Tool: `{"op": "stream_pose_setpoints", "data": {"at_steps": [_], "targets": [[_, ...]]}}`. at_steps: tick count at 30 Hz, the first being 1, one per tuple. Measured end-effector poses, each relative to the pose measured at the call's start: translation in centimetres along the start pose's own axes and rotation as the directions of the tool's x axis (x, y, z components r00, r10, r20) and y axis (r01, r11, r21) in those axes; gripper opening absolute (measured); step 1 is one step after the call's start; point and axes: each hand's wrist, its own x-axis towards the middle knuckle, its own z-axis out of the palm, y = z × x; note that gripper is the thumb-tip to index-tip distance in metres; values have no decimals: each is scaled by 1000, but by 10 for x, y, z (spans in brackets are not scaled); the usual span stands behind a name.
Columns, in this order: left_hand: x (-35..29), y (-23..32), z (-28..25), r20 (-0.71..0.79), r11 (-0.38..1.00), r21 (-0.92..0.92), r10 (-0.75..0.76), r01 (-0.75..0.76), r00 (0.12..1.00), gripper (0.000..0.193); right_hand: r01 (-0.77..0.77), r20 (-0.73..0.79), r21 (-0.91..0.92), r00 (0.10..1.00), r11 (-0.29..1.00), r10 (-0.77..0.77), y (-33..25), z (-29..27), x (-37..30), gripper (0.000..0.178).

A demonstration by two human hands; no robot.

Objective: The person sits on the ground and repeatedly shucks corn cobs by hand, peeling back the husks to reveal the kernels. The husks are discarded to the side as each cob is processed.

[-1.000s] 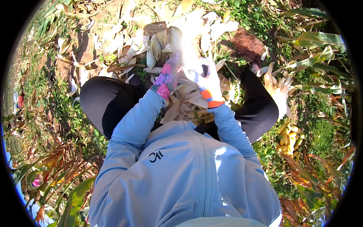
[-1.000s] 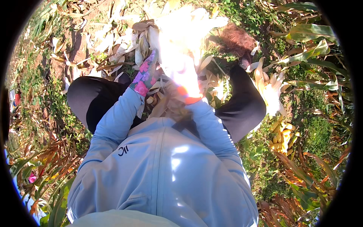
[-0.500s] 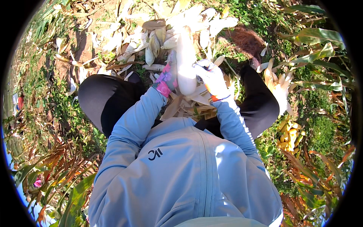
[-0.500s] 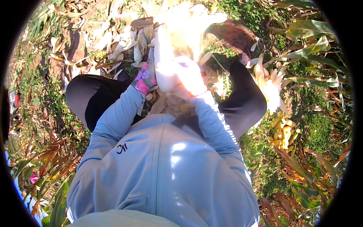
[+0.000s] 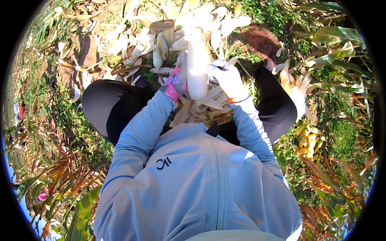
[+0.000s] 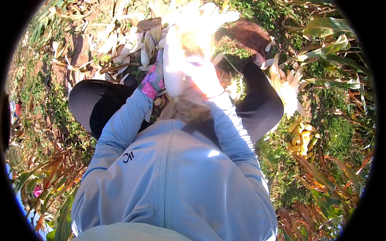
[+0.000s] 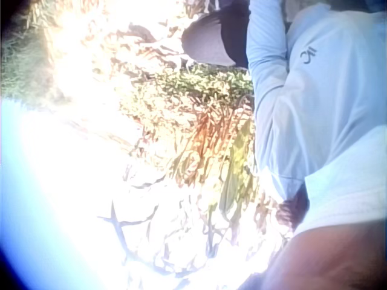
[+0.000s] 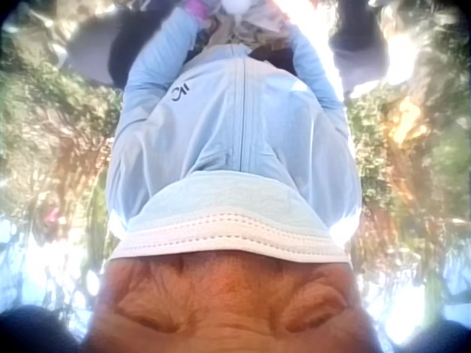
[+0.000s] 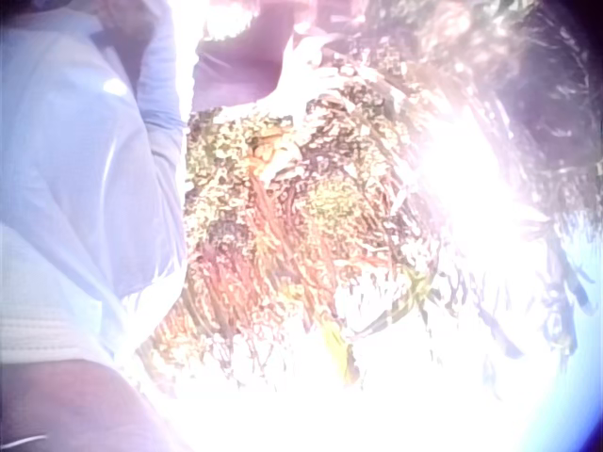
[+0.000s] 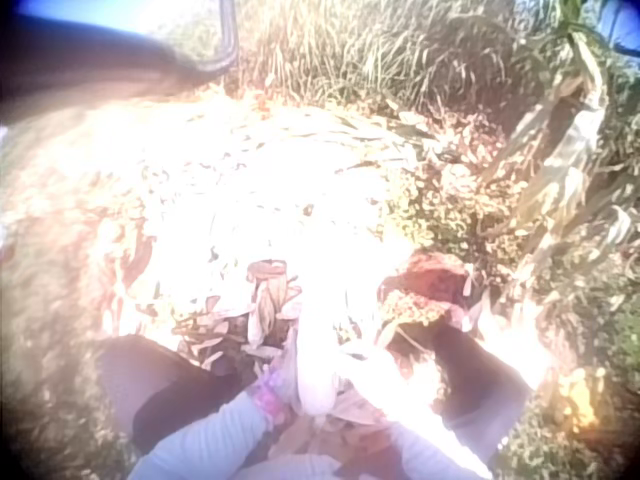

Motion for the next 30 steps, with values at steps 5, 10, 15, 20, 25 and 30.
{"op": "stream_pose_setpoints", "data": {"at_steps": [5,10,15,20,25,30], "targets": [[2,6,4,16,963,247,103,-104,995,42,11,-62,88,998,996,-5,8,-1,-1,2],[-5,8,14,-99,986,-139,-110,96,989,54,63,53,-128,997,990,-57,-5,-2,0,7],[-6,12,34,-227,995,92,-26,48,973,55,379,205,-378,924,844,-323,9,-13,9,19],[-3,13,21,-61,995,2,-96,97,993,53,645,397,-544,761,536,-513,32,-39,16,27],[-4,18,21,11,993,-29,-116,116,993,52,399,239,-439,915,805,-324,39,-61,7,33],[-13,19,30,17,986,39,-160,159,987,51,476,261,-405,878,781,-400,39,-60,5,34]]}}
